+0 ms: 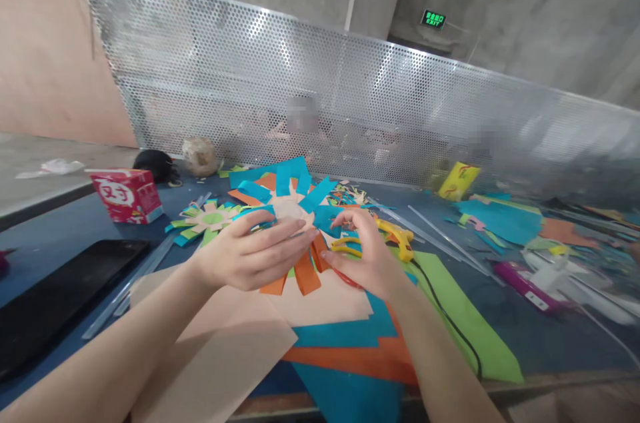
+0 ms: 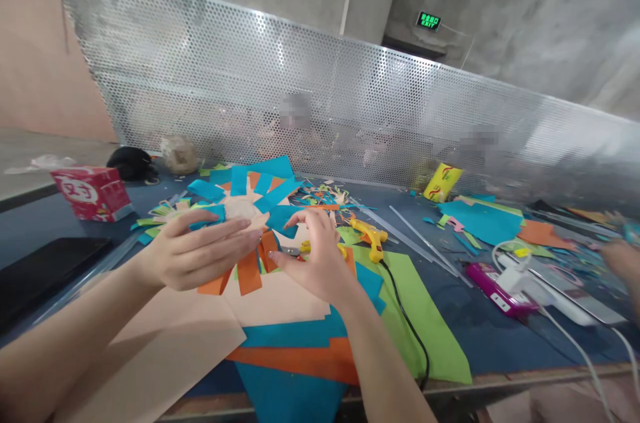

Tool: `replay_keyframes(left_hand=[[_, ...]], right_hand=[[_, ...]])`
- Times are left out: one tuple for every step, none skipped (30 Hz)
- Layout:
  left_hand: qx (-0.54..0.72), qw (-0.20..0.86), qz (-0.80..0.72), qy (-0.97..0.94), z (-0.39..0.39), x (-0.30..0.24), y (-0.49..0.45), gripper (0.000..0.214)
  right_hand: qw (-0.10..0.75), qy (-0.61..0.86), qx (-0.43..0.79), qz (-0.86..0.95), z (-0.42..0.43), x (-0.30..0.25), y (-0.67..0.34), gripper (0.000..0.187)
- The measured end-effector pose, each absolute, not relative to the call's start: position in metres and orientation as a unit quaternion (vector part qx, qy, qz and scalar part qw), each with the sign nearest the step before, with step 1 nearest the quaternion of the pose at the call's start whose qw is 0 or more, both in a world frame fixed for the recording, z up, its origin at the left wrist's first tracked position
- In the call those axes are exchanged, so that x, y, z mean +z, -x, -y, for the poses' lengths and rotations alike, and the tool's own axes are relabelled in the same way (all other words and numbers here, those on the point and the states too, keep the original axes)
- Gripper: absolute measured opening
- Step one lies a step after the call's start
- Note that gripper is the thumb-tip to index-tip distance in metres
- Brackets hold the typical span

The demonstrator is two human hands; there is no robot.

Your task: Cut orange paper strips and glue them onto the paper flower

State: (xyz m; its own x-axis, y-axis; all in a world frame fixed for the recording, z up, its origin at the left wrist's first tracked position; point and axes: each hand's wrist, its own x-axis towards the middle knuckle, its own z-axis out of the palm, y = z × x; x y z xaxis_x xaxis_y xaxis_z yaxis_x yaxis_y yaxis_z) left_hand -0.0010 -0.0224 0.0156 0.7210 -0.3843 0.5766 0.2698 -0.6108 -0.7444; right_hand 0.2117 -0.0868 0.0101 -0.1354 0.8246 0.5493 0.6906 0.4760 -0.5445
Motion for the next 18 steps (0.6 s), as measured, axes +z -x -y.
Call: replay_keyframes(left_hand=[[-0.367, 0.443, -0.034, 0.817, 0.023, 0.016, 0.001, 0.021], [-0.361, 0.45, -0.035, 0.816, 0.023, 0.016, 0.001, 0.021], [-0.355, 0.458, -0.037, 0.814, 0.023, 0.016, 0.001, 0.021], [-0.35, 0.466, -0.04, 0.811, 0.023, 0.016, 0.001, 0.02], [-0.348, 0.472, -0.044, 0.809, 0.023, 0.017, 0.001, 0.02], [-0.348, 0.477, -0.049, 0.806, 0.023, 0.018, 0.001, 0.02], [-0.351, 0.479, -0.055, 0.802, 0.022, 0.019, 0.001, 0.018], [-0.356, 0.481, -0.059, 0.799, 0.022, 0.019, 0.001, 0.017], [-0.362, 0.483, -0.061, 0.795, 0.022, 0.02, 0.002, 0.015], [-0.368, 0.488, -0.058, 0.79, 0.021, 0.021, 0.002, 0.015], [-0.373, 0.493, -0.052, 0.784, 0.021, 0.022, 0.003, 0.016], [-0.377, 0.499, -0.042, 0.78, 0.021, 0.022, 0.003, 0.017], [-0.38, 0.503, -0.032, 0.775, 0.02, 0.023, 0.004, 0.019], [-0.383, 0.507, -0.025, 0.772, 0.02, 0.023, 0.004, 0.021], [-0.385, 0.509, -0.023, 0.769, 0.02, 0.023, 0.005, 0.022], [-0.386, 0.511, -0.024, 0.768, 0.02, 0.023, 0.005, 0.022], [-0.388, 0.512, -0.027, 0.766, 0.02, 0.024, 0.005, 0.021], [-0.388, 0.514, -0.029, 0.764, 0.021, 0.024, 0.005, 0.021]], right_hand=[[0.421, 0.503, 0.079, 0.75, 0.087, 0.01, -0.211, 0.029], [0.422, 0.501, 0.079, 0.751, 0.087, 0.009, -0.21, 0.03], [0.422, 0.501, 0.08, 0.751, 0.087, 0.009, -0.209, 0.03], [0.422, 0.5, 0.082, 0.752, 0.088, 0.009, -0.208, 0.031], [0.422, 0.499, 0.085, 0.752, 0.089, 0.009, -0.208, 0.031], [0.427, 0.496, 0.087, 0.751, 0.089, 0.01, -0.209, 0.032], [0.436, 0.493, 0.089, 0.748, 0.09, 0.011, -0.21, 0.032], [0.447, 0.491, 0.089, 0.742, 0.09, 0.012, -0.214, 0.032], [0.46, 0.494, 0.086, 0.732, 0.09, 0.014, -0.219, 0.031], [0.476, 0.508, 0.075, 0.714, 0.089, 0.016, -0.226, 0.029], [0.485, 0.536, 0.055, 0.689, 0.088, 0.018, -0.234, 0.028], [0.485, 0.584, 0.026, 0.651, 0.087, 0.019, -0.243, 0.028], [0.46, 0.654, -0.01, 0.6, 0.084, 0.02, -0.252, 0.029], [0.403, 0.739, -0.04, 0.538, 0.082, 0.02, -0.26, 0.033], [0.319, 0.822, -0.05, 0.47, 0.078, 0.019, -0.268, 0.041], [0.227, 0.884, -0.036, 0.406, 0.075, 0.016, -0.275, 0.051], [0.175, 0.914, -0.013, 0.367, 0.071, 0.012, -0.281, 0.057], [0.143, 0.927, 0.01, 0.347, 0.067, 0.007, -0.286, 0.059]])
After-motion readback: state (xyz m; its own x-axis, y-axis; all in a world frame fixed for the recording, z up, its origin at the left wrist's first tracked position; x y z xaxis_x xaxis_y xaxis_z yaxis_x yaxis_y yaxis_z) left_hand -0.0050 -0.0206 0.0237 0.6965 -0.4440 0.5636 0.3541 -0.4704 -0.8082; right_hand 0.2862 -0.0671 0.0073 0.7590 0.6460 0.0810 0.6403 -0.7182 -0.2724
